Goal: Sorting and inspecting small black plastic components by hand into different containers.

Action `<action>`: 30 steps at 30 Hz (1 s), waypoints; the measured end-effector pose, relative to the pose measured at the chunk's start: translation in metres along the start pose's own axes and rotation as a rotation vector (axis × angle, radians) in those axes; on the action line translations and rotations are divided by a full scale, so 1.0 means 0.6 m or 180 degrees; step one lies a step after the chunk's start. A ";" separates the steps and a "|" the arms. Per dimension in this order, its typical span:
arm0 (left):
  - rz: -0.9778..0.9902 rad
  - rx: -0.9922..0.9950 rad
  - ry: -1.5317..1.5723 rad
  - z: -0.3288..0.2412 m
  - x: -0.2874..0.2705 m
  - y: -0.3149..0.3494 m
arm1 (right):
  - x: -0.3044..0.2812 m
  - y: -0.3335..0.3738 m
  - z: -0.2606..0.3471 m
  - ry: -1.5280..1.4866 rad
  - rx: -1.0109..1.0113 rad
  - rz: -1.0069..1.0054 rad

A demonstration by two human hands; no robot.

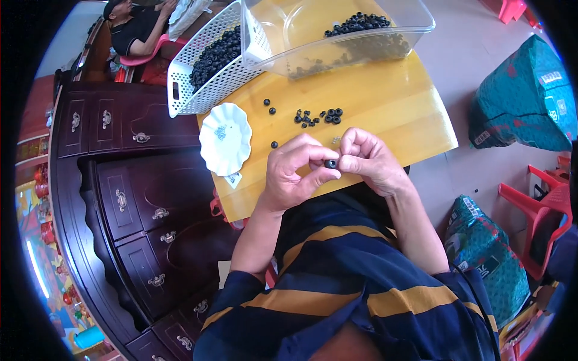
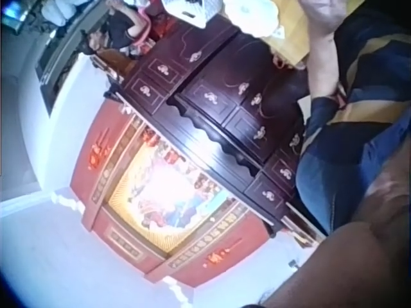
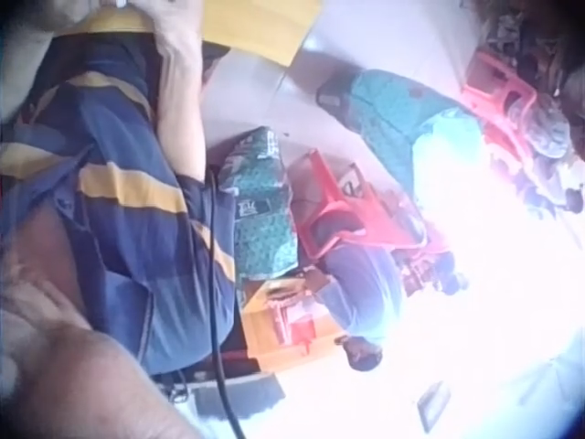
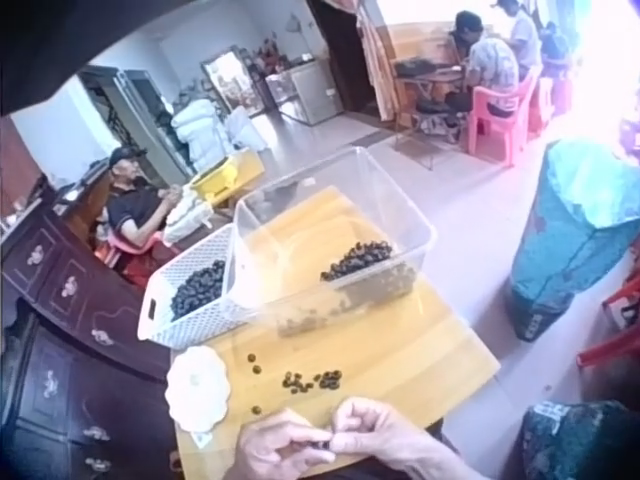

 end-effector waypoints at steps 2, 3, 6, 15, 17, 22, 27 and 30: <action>-0.0262 0.0050 -0.0082 -0.002 -0.021 -0.009 | -0.007 0.000 0.003 -0.0014 -0.0016 -0.0029; -0.0382 0.0002 -0.0241 0.009 -0.038 -0.006 | -0.018 0.000 0.007 -0.0051 -0.0145 -0.0173; -0.0711 -0.0408 -0.0454 0.050 -0.102 0.010 | -0.022 -0.004 0.015 -0.0143 -0.0354 -0.0289; -0.1220 -0.1139 -0.1282 0.161 -0.246 -0.022 | -0.023 -0.004 0.014 -0.0098 -0.0382 -0.0384; -0.1262 -0.1039 -0.1357 0.184 -0.271 -0.041 | -0.023 -0.005 0.010 -0.0107 -0.0342 -0.0435; -0.1397 -0.0916 -0.2163 0.210 -0.337 -0.106 | -0.021 -0.004 0.009 0.0009 -0.0275 -0.0513; -0.1512 -0.0975 -0.1828 0.238 -0.362 -0.146 | -0.019 -0.001 0.010 -0.0064 -0.0309 -0.0468; -0.1412 -0.1197 -0.1436 0.220 -0.346 -0.112 | -0.024 -0.003 0.007 -0.0012 -0.0269 -0.0484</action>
Point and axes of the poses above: each hand's wrist, its own y-axis away from the middle knuckle, its own x-axis out of the palm, z = x × y, the point moved 6 cm from there along -y, towards the middle knuckle, and after that the axes turned 11 degrees about -y, right-handed, at the moved point
